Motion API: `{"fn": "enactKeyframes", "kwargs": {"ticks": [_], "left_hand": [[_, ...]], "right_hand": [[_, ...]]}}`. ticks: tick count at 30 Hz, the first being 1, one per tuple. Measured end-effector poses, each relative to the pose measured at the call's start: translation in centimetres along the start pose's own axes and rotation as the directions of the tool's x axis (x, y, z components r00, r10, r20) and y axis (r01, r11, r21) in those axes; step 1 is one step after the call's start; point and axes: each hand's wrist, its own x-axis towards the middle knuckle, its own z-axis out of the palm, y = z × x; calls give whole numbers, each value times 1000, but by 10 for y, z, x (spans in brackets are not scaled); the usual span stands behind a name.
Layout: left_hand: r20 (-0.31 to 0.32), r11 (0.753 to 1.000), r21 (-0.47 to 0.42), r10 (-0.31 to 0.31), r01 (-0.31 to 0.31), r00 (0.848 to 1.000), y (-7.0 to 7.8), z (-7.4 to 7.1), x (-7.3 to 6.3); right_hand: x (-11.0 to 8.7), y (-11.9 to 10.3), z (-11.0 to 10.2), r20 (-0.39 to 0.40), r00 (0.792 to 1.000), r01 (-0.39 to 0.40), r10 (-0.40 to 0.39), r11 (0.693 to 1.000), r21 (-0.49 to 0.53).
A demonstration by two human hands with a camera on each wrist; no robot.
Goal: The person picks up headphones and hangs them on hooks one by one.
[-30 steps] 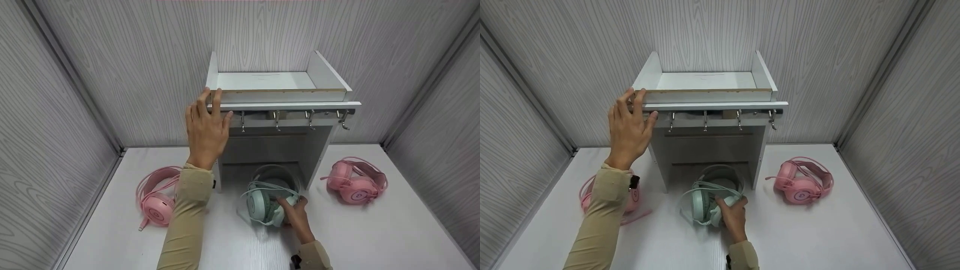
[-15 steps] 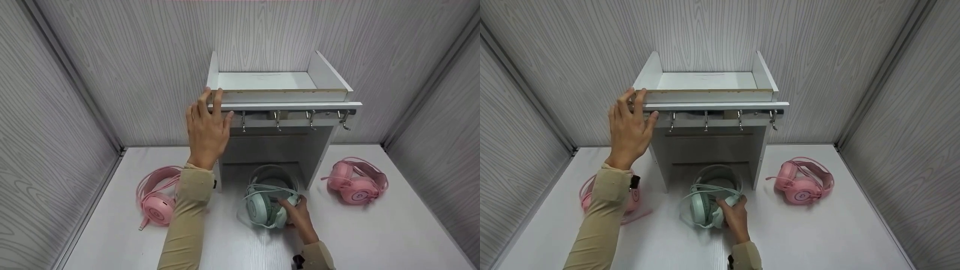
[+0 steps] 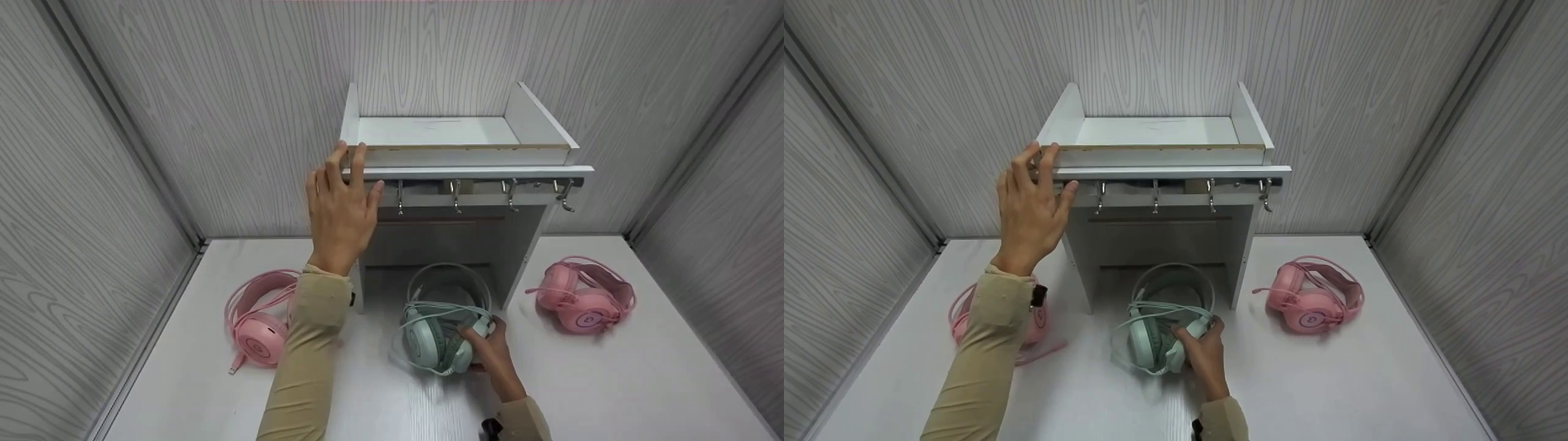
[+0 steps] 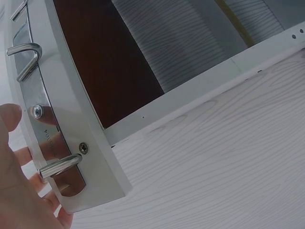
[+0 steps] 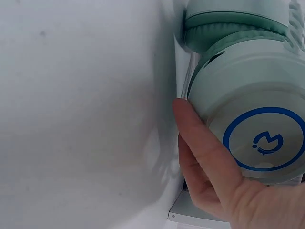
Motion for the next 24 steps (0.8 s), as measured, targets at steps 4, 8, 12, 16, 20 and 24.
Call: {"fn": "enactKeyframes", "kwargs": {"ticks": [4,8,12,16,20,24], "left_hand": [[1,1000,-1,-6,6,1000,0,1,0],[14,1000,-8,-10,10,1000,1,1,0],[21,1000,-4,-18,18,1000,0,0,0],[35,999,-14,-29,29,999,1,0,1],[38,999,-20,-25,26,999,2,0,1],[16,1000,2,-12,12,1000,1,0,0]], "right_hand": [[-1,0,0,2,1000,19,-19,1000,17],[-3,-2,-2,-4,1000,22,-22,999,30],[-3,-4,-5,-9,999,38,-38,999,15],[-4,-5,-8,-14,998,55,-55,998,6],[-6,-6,-12,-26,997,71,-71,997,12],[-7,-7,-14,-28,996,81,-81,997,19]]}}
